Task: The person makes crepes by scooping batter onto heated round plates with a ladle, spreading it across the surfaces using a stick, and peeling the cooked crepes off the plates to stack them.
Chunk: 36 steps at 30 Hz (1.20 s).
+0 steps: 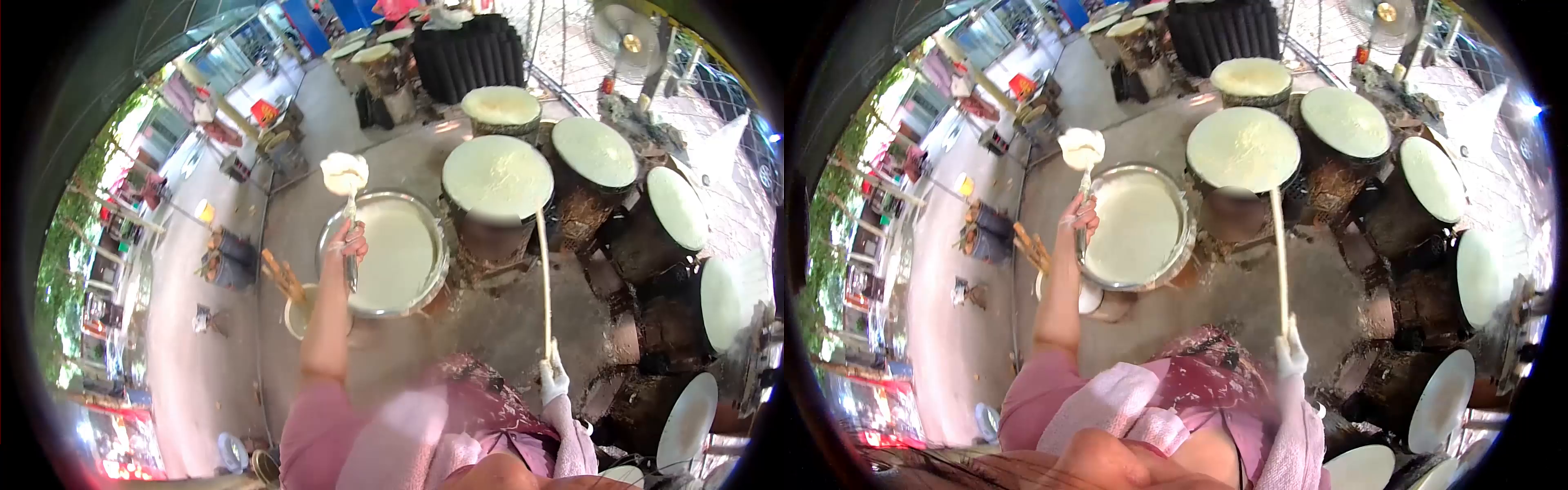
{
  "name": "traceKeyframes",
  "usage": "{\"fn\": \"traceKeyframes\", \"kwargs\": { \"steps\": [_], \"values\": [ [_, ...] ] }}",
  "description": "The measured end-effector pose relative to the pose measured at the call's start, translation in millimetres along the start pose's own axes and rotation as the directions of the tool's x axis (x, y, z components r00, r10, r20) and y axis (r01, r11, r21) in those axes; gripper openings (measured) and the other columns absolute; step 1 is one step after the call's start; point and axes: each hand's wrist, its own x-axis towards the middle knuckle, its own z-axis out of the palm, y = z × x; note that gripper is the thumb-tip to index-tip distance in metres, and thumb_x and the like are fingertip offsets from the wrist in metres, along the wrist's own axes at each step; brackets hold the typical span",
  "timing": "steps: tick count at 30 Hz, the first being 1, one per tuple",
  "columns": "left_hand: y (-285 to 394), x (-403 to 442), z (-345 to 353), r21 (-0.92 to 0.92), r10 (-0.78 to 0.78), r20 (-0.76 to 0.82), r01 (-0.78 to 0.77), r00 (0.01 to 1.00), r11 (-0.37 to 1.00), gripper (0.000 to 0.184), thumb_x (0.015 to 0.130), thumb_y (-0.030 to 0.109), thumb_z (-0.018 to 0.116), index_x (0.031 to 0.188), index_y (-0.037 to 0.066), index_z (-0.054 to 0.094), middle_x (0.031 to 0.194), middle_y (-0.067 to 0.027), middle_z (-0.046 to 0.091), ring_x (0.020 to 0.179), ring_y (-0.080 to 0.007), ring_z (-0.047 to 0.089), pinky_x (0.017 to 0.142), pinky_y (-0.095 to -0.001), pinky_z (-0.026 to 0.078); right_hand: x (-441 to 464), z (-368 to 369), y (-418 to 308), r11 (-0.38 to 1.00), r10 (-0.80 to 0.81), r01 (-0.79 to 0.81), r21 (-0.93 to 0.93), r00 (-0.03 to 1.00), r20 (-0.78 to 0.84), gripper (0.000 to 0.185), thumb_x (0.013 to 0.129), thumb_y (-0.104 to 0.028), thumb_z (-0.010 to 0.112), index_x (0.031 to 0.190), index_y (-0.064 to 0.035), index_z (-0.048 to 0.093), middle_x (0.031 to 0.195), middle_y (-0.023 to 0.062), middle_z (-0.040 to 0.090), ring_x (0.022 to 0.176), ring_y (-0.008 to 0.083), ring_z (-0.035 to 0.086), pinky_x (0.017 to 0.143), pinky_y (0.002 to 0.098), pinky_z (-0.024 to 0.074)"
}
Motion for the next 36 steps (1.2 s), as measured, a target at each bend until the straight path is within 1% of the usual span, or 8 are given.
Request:
{"fn": "traceKeyframes", "kwargs": {
  "steps": [1,3,5,10,15,24,30,36],
  "values": [
    [2,20,9,0.022,-0.014,-0.046,0.015,0.999,1.0,0.029,0.102,0.031,0.053,0.103,0.003,0.052,0.057,0.0074,0.038,0.038,-0.0033,0.027,0.048,-0.0206,0.027,11,-6,2,0.999,-0.027,0.027,0.019,1.0,0.008,0.06,0.096,-0.007,0.058,0.152,-0.0108,0.036,0.123,-0.0095,0.056,0.084,0.0021,0.05,0.074,0.0163,0.0424],
    [-7,33,25,0.273,0.071,-0.087,-0.045,0.994,0.961,0.026,0.102,0.029,0.052,0.1,0.004,0.054,0.055,0.0062,0.036,0.04,-0.0059,0.031,0.043,-0.023,0.027,13,-10,-4,0.959,-0.058,0.105,0.264,0.982,-0.181,0.065,0.093,-0.009,0.064,0.151,-0.0174,0.037,0.098,-0.0028,0.066,0.062,0.0025,0.048,0.054,0.0195,0.0411],
    [-35,22,56,0.571,0.173,-0.054,-0.112,0.983,0.813,0.026,0.103,0.029,0.05,0.099,0.004,0.054,0.055,0.0053,0.036,0.04,-0.0076,0.032,0.04,-0.0244,0.027,60,-53,67,0.96,-0.194,0.238,0.145,0.944,-0.267,0.065,0.094,-0.01,0.063,0.152,-0.0138,0.034,0.106,-0.001,0.068,0.065,0.0023,0.05,0.056,0.019,0.0428],
    [-91,35,123,0.72,-0.283,0.194,0.06,0.939,0.691,0.034,0.105,0.033,0.044,0.099,0.001,0.056,0.057,0.0038,0.039,0.037,-0.0077,0.032,0.037,-0.0251,0.025,33,-73,67,0.946,-0.119,0.242,0.216,0.879,-0.462,0.053,0.095,-0.011,0.063,0.144,-0.0018,0.045,0.094,-0.0026,0.064,0.064,0.0026,0.051,0.056,0.0189,0.0424],
    [-230,102,179,0.69,-0.873,0.375,0.535,0.311,0.487,0.039,0.107,0.032,0.037,0.105,-0.001,0.058,0.058,0.0053,0.037,0.033,-0.0052,0.025,0.037,-0.0253,0.024,-1,-93,106,0.912,-0.095,0.337,0.233,0.728,-0.679,0.049,0.095,-0.01,0.064,0.141,0.0004,0.049,0.1,0.0038,0.066,0.067,0.0066,0.053,0.06,0.0217,0.0455],
    [-541,-18,387,0.802,-0.867,0.137,0.567,-0.48,-0.187,0.04,0.107,0.032,0.038,0.108,-0.003,0.057,0.06,0.0051,0.041,0.032,-0.0039,0.029,0.032,-0.0217,0.025,-95,-187,171,0.727,0.337,0.524,0.445,0.293,-0.895,0.054,0.096,-0.017,0.065,0.146,-0.0135,0.046,0.088,-0.0041,0.058,0.065,0.0066,0.05,0.059,0.0219,0.0461],
    [-717,-159,510,0.925,-0.809,-0.029,0.292,-0.587,-0.245,0.036,0.106,0.032,0.042,0.104,0.0,0.058,0.06,0.0046,0.042,0.032,-0.0064,0.031,0.036,-0.0238,0.027,-114,-284,175,0.714,0.455,0.582,0.389,0.036,-0.89,0.053,0.097,-0.017,0.063,0.146,-0.0083,0.046,0.081,-0.0028,0.059,0.064,0.0061,0.05,0.058,0.0217,0.0447],
    [-863,-275,540,0.989,-0.905,-0.056,-0.148,-0.423,0.008,0.035,0.105,0.032,0.044,0.096,-0.001,0.052,0.06,0.0045,0.037,0.041,-0.0065,0.029,0.043,-0.0257,0.024,-106,-387,127,0.865,0.322,0.46,0.201,-0.201,-0.925,0.054,0.097,-0.021,0.062,0.146,-0.0063,0.044,0.094,0.0045,0.068,0.074,0.012,0.059,0.068,0.0277,0.0491]
  ]
}}
